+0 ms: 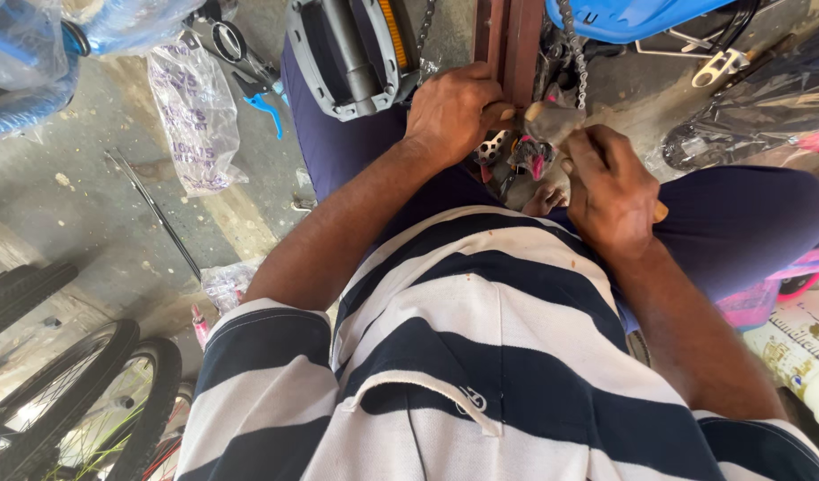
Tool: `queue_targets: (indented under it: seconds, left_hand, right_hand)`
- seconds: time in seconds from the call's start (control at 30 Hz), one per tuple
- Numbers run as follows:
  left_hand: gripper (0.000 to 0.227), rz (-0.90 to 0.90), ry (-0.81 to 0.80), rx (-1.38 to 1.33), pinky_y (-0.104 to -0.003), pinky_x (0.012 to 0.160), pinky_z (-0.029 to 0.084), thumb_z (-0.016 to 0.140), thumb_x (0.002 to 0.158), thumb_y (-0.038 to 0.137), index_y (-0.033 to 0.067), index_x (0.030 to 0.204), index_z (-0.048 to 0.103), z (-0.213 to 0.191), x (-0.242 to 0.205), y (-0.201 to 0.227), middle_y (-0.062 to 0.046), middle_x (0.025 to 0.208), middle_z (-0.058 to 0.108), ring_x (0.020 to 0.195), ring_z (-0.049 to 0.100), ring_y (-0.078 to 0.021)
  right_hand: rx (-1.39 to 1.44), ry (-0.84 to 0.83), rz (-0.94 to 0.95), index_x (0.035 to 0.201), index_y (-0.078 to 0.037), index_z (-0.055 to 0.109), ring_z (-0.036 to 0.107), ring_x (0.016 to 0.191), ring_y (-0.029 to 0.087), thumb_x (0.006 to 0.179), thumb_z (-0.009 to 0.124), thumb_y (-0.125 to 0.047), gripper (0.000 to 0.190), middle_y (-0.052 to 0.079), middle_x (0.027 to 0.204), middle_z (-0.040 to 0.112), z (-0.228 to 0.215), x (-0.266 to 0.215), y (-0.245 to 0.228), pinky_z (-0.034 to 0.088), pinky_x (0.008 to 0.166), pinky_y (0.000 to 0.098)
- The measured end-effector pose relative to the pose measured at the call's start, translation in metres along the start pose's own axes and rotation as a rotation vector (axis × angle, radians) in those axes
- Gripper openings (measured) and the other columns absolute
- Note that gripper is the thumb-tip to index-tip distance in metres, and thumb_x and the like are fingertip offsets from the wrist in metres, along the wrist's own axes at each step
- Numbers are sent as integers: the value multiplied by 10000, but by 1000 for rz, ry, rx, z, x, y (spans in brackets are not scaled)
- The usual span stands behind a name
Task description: The person repairs a bicycle chain by using pliers and a hammer to remove and reattach a chain link. They retrieve a small metal pin from a container and use it to connect the chain ends, then secure the connection with a hammer.
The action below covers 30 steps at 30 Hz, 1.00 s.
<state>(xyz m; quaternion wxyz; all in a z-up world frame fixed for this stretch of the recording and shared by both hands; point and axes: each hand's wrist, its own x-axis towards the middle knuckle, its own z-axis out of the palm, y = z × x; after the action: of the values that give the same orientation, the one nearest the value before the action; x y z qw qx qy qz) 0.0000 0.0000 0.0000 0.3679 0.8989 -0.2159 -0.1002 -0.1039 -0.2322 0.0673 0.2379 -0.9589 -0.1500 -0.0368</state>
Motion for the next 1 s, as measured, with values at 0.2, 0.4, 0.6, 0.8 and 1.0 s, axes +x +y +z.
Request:
queue_targets:
  seconds: [0.2, 0.4, 0.6, 0.8, 1.0]
  left_hand:
    - [240, -4, -3, 7, -419, 663, 577, 781, 894, 315, 87, 819, 777, 0, 1, 0, -29, 864, 678, 777, 714, -251]
    - [254, -67, -109, 39, -463, 716, 574, 753, 916, 364, 115, 900, 797, -11, 9, 6, -64, 957, 710, 858, 724, -302]
    - [319, -303, -356, 73, -458, 849, 564, 731, 898, 469, 169, 985, 794, -20, 28, 18, -97, 1015, 738, 967, 722, -299]
    - [409, -365, -407, 123, -440, 860, 581, 699, 914, 534, 139, 993, 774, -26, 32, 29, -94, 1011, 736, 981, 729, -274]
    - [490, -351, -452, 184, -417, 835, 591, 745, 804, 575, 129, 1008, 744, -19, 33, 26, -83, 969, 730, 939, 731, -246]
  right_hand:
    - [-68, 56, -111, 1300, -12, 700, 720, 1019, 351, 956, 711, 88, 359, 192, 1271, 638, -6, 2, -7, 612, 796, 391]
    - [-33, 90, 32, 1327, -17, 685, 722, 1045, 348, 1014, 765, 19, 326, 182, 1290, 633, -3, -1, -10, 605, 842, 413]
    - [-30, 93, 35, 1310, 1, 697, 718, 1041, 351, 1014, 773, 30, 308, 188, 1285, 634, -3, -6, -7, 598, 832, 415]
    - [-163, 65, -179, 1197, 18, 713, 707, 976, 319, 907, 749, 89, 300, 181, 1248, 646, 4, 1, -4, 597, 803, 399]
    - [9, 338, -261, 1101, 68, 649, 693, 974, 338, 955, 777, 96, 196, 223, 1220, 620, 5, -5, -2, 578, 764, 393]
